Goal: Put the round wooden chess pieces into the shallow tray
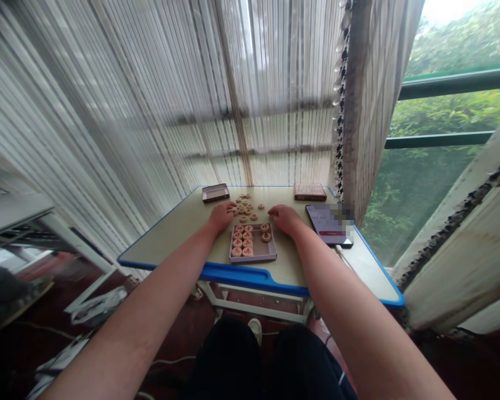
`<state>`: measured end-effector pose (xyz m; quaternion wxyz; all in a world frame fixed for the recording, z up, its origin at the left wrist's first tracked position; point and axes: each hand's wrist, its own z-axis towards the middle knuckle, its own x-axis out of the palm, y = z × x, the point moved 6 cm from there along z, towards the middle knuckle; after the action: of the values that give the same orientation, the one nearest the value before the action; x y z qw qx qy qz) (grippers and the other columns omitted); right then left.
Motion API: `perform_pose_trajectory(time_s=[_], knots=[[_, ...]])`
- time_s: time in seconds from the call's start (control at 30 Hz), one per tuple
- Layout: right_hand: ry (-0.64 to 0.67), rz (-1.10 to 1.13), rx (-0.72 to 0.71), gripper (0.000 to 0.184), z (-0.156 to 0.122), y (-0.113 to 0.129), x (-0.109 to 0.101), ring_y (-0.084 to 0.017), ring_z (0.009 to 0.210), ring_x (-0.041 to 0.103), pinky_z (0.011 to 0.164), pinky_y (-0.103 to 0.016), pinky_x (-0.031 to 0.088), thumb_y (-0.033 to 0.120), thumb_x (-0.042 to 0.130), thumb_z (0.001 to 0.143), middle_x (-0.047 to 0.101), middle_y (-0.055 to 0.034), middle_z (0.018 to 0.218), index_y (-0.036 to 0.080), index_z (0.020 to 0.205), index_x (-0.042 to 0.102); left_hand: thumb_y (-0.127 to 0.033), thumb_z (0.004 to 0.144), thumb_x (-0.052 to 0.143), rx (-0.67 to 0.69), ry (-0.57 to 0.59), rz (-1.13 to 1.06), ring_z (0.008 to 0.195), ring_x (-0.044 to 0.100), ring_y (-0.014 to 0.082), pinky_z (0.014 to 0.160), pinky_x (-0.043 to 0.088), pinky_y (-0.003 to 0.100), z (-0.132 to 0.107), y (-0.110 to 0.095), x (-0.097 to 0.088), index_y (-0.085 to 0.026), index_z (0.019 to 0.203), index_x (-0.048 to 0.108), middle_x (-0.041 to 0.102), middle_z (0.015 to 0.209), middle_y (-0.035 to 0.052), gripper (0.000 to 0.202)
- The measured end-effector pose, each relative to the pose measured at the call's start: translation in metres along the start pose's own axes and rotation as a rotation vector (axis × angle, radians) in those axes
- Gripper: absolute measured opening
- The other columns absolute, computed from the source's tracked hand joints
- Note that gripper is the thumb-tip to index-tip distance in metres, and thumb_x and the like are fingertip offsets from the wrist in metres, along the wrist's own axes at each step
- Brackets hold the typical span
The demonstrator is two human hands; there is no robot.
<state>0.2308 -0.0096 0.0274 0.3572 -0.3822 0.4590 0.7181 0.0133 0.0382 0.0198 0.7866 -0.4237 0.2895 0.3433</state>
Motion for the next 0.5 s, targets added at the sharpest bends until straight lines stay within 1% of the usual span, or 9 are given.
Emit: perform_pose_trajectory(time_s=[0.03,0.1,0.17,0.2,0.27,0.3,0.4,0.47,0.5], knots=[[-0.006,-0.001,-0.011,0.028,0.000,0.000,0.000,-0.016,0.096,0.056,0.086,-0.026,0.039,0.021,0.044,0.080,0.063,-0.0056,0.105,0.018,0.100,0.064,-0.009,0.071,0.049,0.036,-0.009,-0.005,0.097,0.058,0.0187,0.088,0.045,0.032,0.000,-0.004,-0.001,-0.018,0.095,0.064,0.065,0.101,0.0065,0.030],[-0.019,0.007,-0.027,0.028,0.001,0.000,0.001,-0.016,0.097,0.055,0.087,-0.025,0.039,0.021,0.044,0.081,0.063,-0.0058,0.106,0.018,0.099,0.065,-0.017,0.077,0.047,0.132,0.005,-0.055,0.106,0.054,0.0174,0.094,0.040,0.031,-0.001,-0.014,-0.001,-0.020,0.099,0.064,0.062,0.110,0.0051,0.028],[-0.026,0.025,-0.040,0.028,0.003,0.000,0.002,-0.016,0.098,0.055,0.088,-0.025,0.038,0.021,0.043,0.081,0.062,-0.0059,0.107,0.018,0.100,0.064,-0.028,0.084,0.039,0.197,0.081,-0.141,0.110,0.051,0.0154,0.097,0.038,0.030,-0.002,-0.024,0.004,-0.022,0.107,0.061,0.059,0.115,0.0042,0.032],[-0.028,0.032,-0.042,0.029,0.003,-0.001,0.003,-0.015,0.099,0.054,0.088,-0.025,0.038,0.019,0.042,0.081,0.062,-0.0061,0.108,0.018,0.100,0.064,-0.033,0.087,0.033,0.205,0.129,-0.179,0.110,0.051,0.0149,0.097,0.037,0.030,-0.002,-0.028,0.007,-0.022,0.107,0.061,0.059,0.115,0.0042,0.036],[-0.032,0.042,-0.042,0.031,0.005,-0.002,0.005,-0.014,0.098,0.054,0.088,-0.023,0.038,0.013,0.040,0.080,0.061,-0.0063,0.107,0.017,0.099,0.064,-0.041,0.089,0.023,0.188,0.206,-0.225,0.110,0.052,0.0150,0.098,0.037,0.031,-0.002,-0.031,0.013,-0.022,0.101,0.064,0.060,0.114,0.0044,0.047],[-0.031,0.044,-0.045,0.032,0.006,-0.003,0.006,-0.014,0.097,0.055,0.088,-0.022,0.038,0.011,0.040,0.079,0.062,-0.0065,0.106,0.016,0.099,0.064,-0.044,0.089,0.020,0.168,0.222,-0.238,0.109,0.052,0.0155,0.098,0.037,0.032,-0.002,-0.031,0.015,-0.022,0.096,0.066,0.061,0.113,0.0046,0.052],[-0.032,0.044,-0.049,0.034,0.007,-0.003,0.007,-0.013,0.094,0.056,0.086,-0.021,0.039,0.007,0.039,0.077,0.062,-0.0068,0.104,0.015,0.098,0.065,-0.049,0.088,0.014,0.071,0.215,-0.274,0.102,0.056,0.0167,0.094,0.040,0.032,-0.002,-0.025,0.016,-0.019,0.086,0.069,0.065,0.103,0.0059,0.062],[-0.036,0.039,-0.035,0.033,0.006,-0.002,0.007,-0.014,0.094,0.056,0.086,-0.022,0.040,0.007,0.040,0.077,0.062,-0.0069,0.103,0.015,0.098,0.065,-0.050,0.087,0.016,0.013,0.194,-0.278,0.095,0.059,0.0174,0.089,0.042,0.032,-0.002,-0.020,0.015,-0.018,0.085,0.069,0.067,0.096,0.0068,0.063],[-0.042,0.036,-0.025,0.033,0.006,-0.002,0.006,-0.014,0.094,0.056,0.086,-0.022,0.040,0.007,0.040,0.077,0.062,-0.0070,0.103,0.015,0.098,0.065,-0.049,0.087,0.019,0.001,0.178,-0.269,0.093,0.060,0.0178,0.088,0.043,0.032,-0.002,-0.018,0.013,-0.018,0.088,0.069,0.068,0.095,0.0069,0.059]])
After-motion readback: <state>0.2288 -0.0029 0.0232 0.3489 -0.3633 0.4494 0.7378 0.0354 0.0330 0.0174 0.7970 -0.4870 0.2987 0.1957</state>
